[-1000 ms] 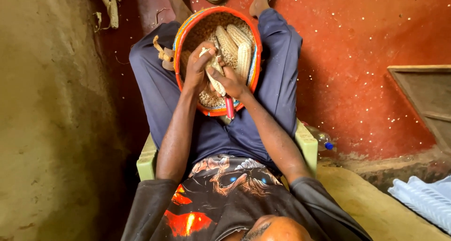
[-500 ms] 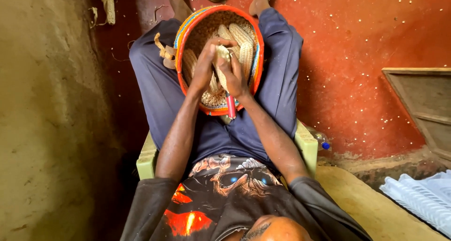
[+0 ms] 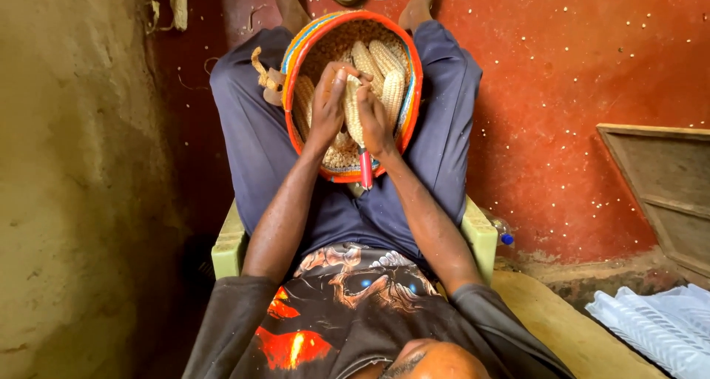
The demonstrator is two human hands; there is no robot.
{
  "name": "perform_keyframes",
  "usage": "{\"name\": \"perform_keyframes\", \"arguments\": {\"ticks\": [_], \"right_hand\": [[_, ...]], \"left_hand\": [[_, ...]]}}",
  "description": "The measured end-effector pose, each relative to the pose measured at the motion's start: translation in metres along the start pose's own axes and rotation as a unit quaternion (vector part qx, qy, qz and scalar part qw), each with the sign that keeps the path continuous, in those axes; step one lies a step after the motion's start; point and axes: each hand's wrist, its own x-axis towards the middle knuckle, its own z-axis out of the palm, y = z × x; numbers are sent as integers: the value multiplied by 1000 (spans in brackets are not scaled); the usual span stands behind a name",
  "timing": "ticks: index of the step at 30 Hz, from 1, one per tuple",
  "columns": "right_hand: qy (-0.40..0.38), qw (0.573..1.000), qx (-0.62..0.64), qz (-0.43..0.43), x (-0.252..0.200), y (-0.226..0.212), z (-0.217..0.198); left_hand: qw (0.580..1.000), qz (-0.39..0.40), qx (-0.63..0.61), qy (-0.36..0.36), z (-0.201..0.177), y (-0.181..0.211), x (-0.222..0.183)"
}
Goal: Shelling kernels from corn cobs into a basket using a small hand tool
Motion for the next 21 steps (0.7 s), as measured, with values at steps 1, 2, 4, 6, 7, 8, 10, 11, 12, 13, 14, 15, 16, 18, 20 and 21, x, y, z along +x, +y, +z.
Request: {"name": "perform_keyframes", "arguments": {"ticks": [1, 2, 4, 6, 7, 8, 10, 11, 12, 13, 14, 15, 16, 18, 20, 21], "right_hand": [[1, 1000, -17, -25, -1, -37, 4], [1, 998, -34, -50, -3, -74, 8], [-2, 998, -36, -43, -4, -97, 7], [0, 998, -37, -44, -1, -105, 5], [-2, 999, -16, -34, -1, -101, 4], [-5, 1000, 4, -25, -1, -98, 4], [-2, 1000, 19, -20, -4, -87, 5], [-1, 999, 32, -21, -2, -83, 4], [3, 999, 32, -25, 1, -92, 3], [10, 999, 39, -19, 1, -101, 3], [17, 999, 46, -14, 0, -109, 3], [16, 999, 46, -16, -1, -109, 5], [34, 999, 40, -12, -2, -108, 6], [54, 998, 32, -15, 2, -97, 7], [79, 996, 43, 0, 4, -77, 5], [77, 996, 41, -6, 9, -67, 1]], "left_hand": [[1000, -8, -18, 7, -1, -1, -1], [999, -16, -36, 14, -2, -3, -2], [1000, -11, -11, 14, -4, -2, -3], [1000, -1, 15, 5, -5, -2, 1], [1000, 8, 28, 5, -4, -1, 1], [999, 18, 42, 5, -4, 0, 0], [999, 16, 51, 9, -2, -4, -4], [998, 19, 60, 15, 0, -7, -2], [998, 22, 59, 10, 1, -7, 1], [998, 22, 59, 9, 0, -8, 0], [998, 22, 59, 7, -1, -8, -1], [998, 25, 58, 7, -4, -15, -2], [997, 23, 75, 10, -8, -20, -3], [996, 27, 90, 9, -5, -18, 0], [995, -33, 90, -8, 7, -1, -4], [996, -27, 90, -6, 4, -3, -5]]}}
